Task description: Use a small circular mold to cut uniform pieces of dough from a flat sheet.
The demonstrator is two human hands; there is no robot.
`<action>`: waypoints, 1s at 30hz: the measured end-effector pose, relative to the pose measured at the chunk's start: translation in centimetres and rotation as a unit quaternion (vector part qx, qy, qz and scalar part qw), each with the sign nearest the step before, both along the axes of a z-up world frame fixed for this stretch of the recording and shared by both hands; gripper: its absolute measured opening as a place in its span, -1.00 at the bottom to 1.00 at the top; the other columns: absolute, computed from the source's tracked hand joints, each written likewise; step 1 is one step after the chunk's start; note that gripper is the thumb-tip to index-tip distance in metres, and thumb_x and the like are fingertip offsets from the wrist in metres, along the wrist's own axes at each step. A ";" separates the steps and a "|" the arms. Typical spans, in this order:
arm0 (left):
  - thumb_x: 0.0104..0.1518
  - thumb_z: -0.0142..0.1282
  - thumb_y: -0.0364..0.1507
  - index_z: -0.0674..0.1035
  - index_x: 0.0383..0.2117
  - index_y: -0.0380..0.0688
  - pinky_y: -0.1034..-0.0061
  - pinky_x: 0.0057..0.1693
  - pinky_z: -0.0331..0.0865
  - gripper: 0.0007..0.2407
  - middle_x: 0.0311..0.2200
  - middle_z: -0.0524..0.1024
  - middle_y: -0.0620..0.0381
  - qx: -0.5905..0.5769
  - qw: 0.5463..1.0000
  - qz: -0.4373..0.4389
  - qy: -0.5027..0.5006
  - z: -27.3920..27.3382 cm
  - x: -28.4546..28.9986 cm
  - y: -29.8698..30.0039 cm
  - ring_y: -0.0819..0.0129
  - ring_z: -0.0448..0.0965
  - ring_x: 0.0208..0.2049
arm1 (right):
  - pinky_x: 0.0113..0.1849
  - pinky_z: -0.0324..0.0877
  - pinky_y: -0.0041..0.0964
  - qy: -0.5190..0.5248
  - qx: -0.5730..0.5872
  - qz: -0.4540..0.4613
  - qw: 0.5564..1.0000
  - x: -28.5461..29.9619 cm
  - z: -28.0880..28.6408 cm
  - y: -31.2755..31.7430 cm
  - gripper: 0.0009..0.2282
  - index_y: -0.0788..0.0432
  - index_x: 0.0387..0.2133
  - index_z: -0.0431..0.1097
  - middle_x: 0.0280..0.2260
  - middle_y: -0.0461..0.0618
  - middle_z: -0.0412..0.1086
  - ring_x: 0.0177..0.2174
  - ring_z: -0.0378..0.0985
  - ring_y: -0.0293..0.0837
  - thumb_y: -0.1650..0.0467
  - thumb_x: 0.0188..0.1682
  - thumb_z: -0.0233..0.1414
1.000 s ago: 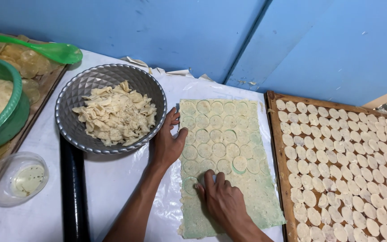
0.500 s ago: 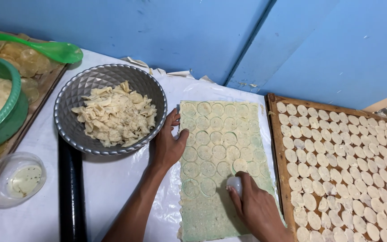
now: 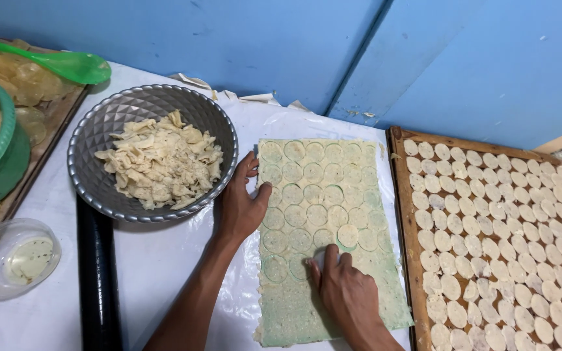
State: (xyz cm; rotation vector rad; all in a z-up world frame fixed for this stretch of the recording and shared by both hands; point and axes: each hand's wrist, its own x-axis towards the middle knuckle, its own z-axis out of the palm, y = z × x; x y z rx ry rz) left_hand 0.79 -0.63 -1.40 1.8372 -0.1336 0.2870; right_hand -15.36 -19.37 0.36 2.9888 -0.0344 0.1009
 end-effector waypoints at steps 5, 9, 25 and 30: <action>0.02 0.09 -0.44 0.35 0.28 -0.17 0.29 0.11 0.44 -0.43 0.13 0.54 0.02 0.002 1.000 -0.001 0.008 0.2 -0.2 0.2 0.25 0.59 0.03 | -0.63 0.45 -0.02 0.111 0.028 0.134 0.984 1.2 3.6 -1.8 -0.68 0.05 -0.11 0.17 -0.34 0.01 0.34 -0.61 0.55 0.07 0.08 0.16 -0.19; 0.01 0.09 -0.44 0.35 0.27 -0.17 0.30 0.12 0.44 -0.43 0.13 0.55 0.02 -0.006 1.000 -0.007 0.008 0.0 -0.2 0.3 0.26 0.60 0.02 | -0.75 0.34 -0.07 0.025 -0.001 0.069 0.997 0.0 0.9 -0.7 -0.62 0.11 -0.09 0.18 -0.45 0.10 0.39 -0.75 0.49 0.06 0.06 0.16 -0.23; 0.01 0.09 -0.45 0.36 0.28 -0.17 0.32 0.16 0.44 -0.43 0.14 0.55 0.05 -0.029 0.999 -0.013 0.039 1.1 -0.3 0.5 0.28 0.59 0.05 | -0.62 0.48 -0.12 0.140 0.052 0.100 0.984 1.1 2.4 -1.7 -0.65 0.05 -0.08 0.13 -0.33 0.03 0.38 -0.68 0.44 -0.10 0.06 0.19 -0.26; 0.02 0.08 -0.44 0.34 0.30 -0.17 0.31 0.16 0.43 -0.42 0.16 0.53 0.05 -0.032 0.998 -0.017 0.052 1.2 -0.6 0.5 0.30 0.57 0.05 | -0.48 0.51 -0.26 0.286 0.155 0.006 0.946 1.7 7.4 -0.7 -0.61 -0.11 0.07 0.09 -0.11 0.03 0.43 -0.56 0.54 -0.12 0.01 0.15 -0.39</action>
